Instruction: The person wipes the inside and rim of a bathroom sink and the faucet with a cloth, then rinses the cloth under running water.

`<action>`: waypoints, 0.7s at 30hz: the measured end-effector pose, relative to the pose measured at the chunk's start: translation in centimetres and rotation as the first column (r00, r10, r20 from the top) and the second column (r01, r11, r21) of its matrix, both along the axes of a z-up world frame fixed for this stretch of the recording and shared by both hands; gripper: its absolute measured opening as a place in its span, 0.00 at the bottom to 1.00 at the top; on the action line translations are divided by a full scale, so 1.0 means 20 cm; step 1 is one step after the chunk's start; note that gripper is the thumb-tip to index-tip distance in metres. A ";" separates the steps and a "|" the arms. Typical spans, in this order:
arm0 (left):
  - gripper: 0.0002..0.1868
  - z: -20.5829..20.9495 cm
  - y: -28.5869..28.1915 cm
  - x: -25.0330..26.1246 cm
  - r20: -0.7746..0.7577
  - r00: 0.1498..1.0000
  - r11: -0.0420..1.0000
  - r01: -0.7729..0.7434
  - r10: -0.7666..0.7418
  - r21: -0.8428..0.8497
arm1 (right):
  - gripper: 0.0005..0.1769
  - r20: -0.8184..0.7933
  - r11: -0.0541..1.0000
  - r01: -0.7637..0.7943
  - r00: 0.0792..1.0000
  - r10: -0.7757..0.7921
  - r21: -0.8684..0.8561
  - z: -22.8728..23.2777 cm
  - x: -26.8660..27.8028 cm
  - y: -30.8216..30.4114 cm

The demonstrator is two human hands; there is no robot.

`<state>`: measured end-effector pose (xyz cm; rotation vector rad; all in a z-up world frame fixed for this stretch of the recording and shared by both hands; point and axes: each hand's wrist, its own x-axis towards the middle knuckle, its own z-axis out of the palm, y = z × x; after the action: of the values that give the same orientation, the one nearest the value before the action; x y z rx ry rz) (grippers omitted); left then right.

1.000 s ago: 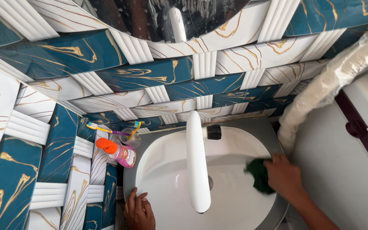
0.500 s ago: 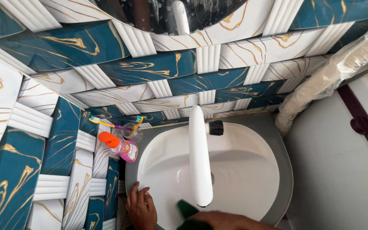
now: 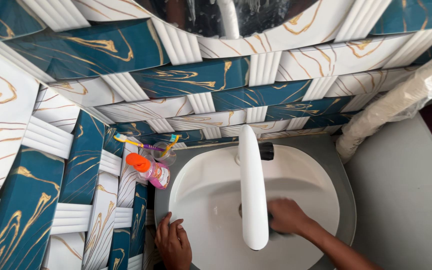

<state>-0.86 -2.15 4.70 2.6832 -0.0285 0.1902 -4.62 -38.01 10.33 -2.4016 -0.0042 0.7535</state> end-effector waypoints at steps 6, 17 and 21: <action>0.22 0.04 0.00 -0.02 0.103 0.995 0.991 0.031 -0.017 -0.134 | 0.30 0.782 0.993 0.113 0.617 -0.086 0.021 0.03 0.41 0.35; 0.26 0.09 -0.01 -0.05 0.140 0.987 0.903 -0.010 0.077 -0.429 | 0.28 0.826 0.960 -0.281 0.542 0.152 0.008 -0.15 0.64 0.85; 0.26 0.08 0.00 -0.05 0.181 0.981 0.901 0.019 0.066 -0.433 | 0.30 0.510 0.694 -0.409 0.857 0.070 0.592 -0.25 0.51 0.91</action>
<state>-1.88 -2.11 6.30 2.2121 -0.0115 0.4120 5.61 -19.72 5.24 -1.7893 -0.7024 0.1993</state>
